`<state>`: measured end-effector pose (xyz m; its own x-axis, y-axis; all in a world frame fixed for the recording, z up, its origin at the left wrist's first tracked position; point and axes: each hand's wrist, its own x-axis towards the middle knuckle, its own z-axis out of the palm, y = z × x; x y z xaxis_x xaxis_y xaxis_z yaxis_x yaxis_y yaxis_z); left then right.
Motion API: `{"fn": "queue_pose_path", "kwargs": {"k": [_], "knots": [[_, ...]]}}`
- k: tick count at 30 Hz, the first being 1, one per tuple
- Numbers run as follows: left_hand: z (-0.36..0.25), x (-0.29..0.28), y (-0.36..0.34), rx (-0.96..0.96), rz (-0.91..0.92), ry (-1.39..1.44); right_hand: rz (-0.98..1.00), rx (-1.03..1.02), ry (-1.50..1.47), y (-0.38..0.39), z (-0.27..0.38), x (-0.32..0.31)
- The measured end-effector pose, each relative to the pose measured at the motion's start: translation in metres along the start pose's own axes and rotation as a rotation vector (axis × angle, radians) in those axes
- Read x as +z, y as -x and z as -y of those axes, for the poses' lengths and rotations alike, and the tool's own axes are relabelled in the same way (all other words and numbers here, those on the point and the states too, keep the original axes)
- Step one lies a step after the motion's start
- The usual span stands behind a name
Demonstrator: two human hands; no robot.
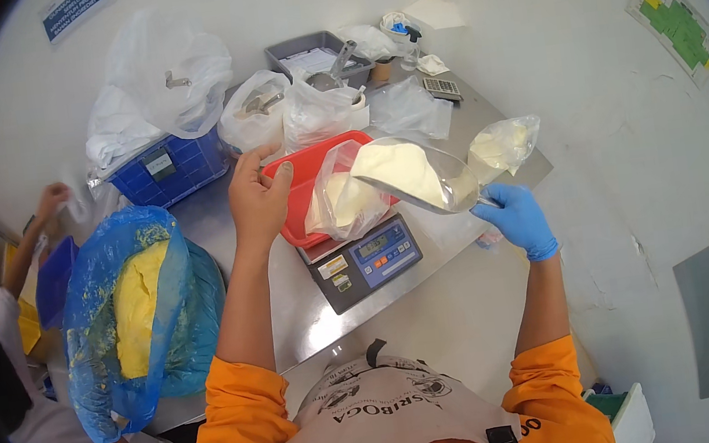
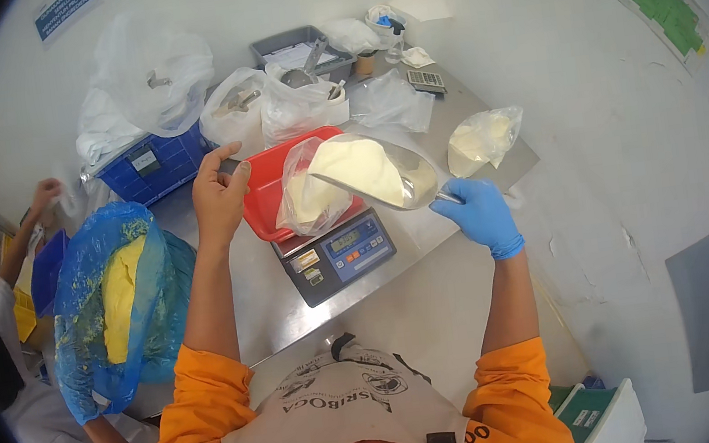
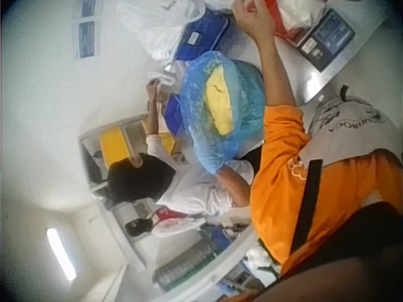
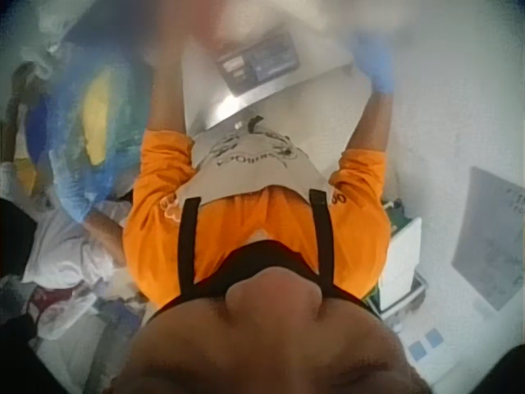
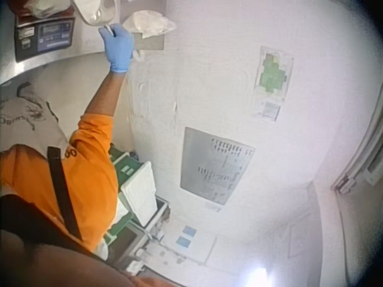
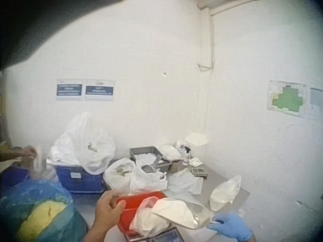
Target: The person scoops white powder from a large green bin into small plastic bags and weighs each bag on a digital scale until reaching a target weight.
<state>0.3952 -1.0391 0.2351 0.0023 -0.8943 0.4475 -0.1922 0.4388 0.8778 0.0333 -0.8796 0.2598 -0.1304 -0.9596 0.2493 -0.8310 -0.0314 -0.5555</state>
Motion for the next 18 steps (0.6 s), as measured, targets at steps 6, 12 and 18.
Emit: {"fn": "queue_pose_path", "kwargs": {"k": [6, 12, 18], "knots": [[0.003, 0.001, 0.005, -0.022, 0.001, 0.035, -0.03, -0.037, 0.152, -0.011, 0.039, -0.026], [0.001, 0.004, 0.011, -0.034, -0.002, 0.027, -0.055, -0.294, 0.5, -0.036, 0.06, -0.023], [0.008, -0.011, 0.014, -0.064, -0.044, 0.042, -0.009, -0.167, 0.061, -0.027, 0.02, -0.004]]}}
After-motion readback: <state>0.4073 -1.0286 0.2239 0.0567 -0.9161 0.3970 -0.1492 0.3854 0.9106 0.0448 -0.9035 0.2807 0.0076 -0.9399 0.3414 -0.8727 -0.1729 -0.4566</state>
